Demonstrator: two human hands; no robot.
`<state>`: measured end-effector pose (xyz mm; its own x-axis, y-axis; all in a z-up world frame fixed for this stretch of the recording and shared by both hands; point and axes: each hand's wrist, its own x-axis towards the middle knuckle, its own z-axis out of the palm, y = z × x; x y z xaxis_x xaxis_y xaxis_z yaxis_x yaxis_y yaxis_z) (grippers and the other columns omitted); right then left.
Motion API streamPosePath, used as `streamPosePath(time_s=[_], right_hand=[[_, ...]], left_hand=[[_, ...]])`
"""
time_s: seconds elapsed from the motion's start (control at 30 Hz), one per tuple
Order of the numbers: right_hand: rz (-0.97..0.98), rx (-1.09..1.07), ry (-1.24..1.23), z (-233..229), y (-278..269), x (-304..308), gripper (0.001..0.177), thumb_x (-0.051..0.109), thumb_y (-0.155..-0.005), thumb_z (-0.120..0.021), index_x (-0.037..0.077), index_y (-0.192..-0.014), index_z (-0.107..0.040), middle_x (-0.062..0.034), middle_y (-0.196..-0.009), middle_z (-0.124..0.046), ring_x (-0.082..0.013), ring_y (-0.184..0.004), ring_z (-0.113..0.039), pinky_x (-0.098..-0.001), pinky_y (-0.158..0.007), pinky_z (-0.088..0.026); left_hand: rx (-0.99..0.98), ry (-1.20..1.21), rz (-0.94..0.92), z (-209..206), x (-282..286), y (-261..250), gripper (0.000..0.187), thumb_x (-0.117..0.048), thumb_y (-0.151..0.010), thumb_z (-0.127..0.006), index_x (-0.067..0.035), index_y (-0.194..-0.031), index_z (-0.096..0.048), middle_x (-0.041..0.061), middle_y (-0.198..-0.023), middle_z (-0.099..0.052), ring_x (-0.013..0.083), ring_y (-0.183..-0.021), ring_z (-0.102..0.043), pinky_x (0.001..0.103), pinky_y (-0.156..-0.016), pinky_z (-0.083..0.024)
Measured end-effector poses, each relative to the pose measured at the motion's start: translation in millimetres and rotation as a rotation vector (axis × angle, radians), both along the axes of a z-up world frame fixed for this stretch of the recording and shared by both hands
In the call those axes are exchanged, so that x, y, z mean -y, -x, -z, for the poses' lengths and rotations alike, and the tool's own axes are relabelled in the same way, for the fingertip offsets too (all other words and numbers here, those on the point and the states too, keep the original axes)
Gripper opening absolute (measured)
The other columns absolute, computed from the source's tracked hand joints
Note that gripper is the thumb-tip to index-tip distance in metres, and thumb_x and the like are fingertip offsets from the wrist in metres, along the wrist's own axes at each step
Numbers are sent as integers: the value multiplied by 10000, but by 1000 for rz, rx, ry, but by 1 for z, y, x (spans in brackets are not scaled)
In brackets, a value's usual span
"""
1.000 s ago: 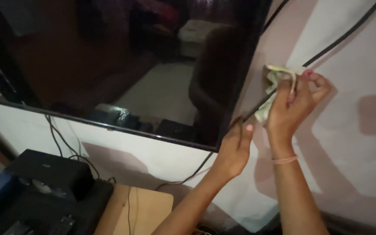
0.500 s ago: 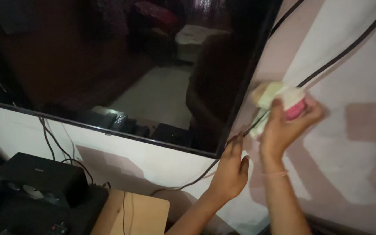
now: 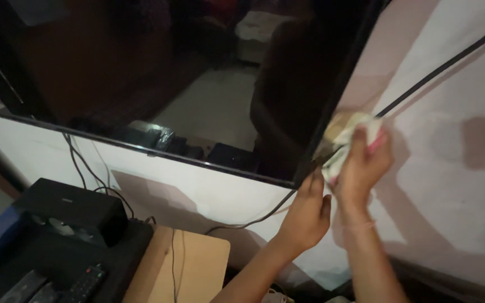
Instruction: Cleaning a wall-mounted TV and various electronic devices on a table using a cloth.
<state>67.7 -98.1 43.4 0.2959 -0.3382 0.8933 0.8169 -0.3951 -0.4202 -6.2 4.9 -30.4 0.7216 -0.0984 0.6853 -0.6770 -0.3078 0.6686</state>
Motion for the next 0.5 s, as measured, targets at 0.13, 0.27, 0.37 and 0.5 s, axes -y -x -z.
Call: streamPosePath(time_s=[0.13,0.27,0.37,0.5], right_hand=[[-74,-301,-170,33,31,-33,154,136,-1095,-626,-10,-1048,-625,13,-874,-586,-86,-786,-489,-274,-695,-427],[-17,-436,-86,78,25,-37,153,139,-1055,-620,-14,-1050,-625,23,-820,-590,-65,-717,-484,-260,-624,-406],[-30,-285,83,86,19,-34,138,86,-1094,-603,-43,-1059,-568,-11,-885,-490,-91,-819,-442,-285,-698,-409],[-133,-301,-51,106,3,-46,132,77,-1146,-573,-43,-1094,-590,19,-899,-584,-66,-789,-482,-270,-683,-406]], left_hand=[[-93,12,15,33,-12,15,638,8,-948,-530,136,-1528,-297,371,-1506,-436,519,-1391,-425,495,-1165,-376],[21,-71,-101,77,-32,12,629,61,-913,-541,161,-1497,-326,411,-1507,-406,566,-1413,-380,535,-1174,-361],[-95,-82,-143,81,-53,12,617,65,-907,-533,164,-1482,-334,395,-1467,-443,562,-1347,-434,543,-1112,-400],[-202,-45,-196,115,-73,-3,587,69,-909,-496,131,-1481,-383,353,-1379,-550,533,-1244,-529,529,-1060,-450]])
